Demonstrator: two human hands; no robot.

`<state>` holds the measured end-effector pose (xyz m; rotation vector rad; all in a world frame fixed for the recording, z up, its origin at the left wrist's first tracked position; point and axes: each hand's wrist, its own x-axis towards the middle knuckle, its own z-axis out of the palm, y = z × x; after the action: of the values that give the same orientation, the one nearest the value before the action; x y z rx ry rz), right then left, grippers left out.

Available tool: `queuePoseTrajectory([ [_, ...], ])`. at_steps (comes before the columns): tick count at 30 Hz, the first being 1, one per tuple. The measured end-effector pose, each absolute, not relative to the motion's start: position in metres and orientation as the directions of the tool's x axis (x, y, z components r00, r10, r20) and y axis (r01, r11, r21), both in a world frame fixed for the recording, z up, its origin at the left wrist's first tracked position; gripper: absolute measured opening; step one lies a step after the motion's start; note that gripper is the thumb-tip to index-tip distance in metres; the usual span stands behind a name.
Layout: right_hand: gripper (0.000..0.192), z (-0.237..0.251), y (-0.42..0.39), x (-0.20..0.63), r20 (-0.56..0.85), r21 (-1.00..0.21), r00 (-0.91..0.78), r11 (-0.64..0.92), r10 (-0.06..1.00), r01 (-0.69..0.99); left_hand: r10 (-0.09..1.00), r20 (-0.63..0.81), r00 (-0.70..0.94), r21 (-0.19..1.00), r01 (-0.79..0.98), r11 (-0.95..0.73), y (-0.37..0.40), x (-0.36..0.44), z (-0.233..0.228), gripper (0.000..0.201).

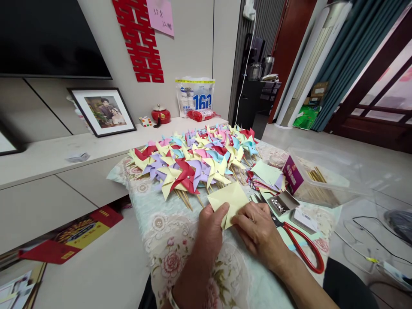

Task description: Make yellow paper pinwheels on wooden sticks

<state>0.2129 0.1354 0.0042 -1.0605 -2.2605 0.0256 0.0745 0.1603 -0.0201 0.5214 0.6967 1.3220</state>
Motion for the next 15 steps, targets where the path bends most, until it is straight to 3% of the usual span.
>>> queuePoseTrajectory([
  [9, 0.017, 0.0048, 0.1353, 0.2138, 0.511, -0.428, -0.403, 0.631, 0.759, 0.647, 0.981, -0.165, 0.102, 0.719, -0.668, 0.191, 0.1606, 0.0751, -0.0174, 0.034],
  [15, 0.020, 0.0061, 0.1353, 0.2130, 0.460, -0.568, -0.288, 0.528, 0.840, 0.632, 0.986, -0.143, 0.080, 0.793, -0.588, 0.163, 0.1608, 0.0760, -0.0235, 0.028],
])
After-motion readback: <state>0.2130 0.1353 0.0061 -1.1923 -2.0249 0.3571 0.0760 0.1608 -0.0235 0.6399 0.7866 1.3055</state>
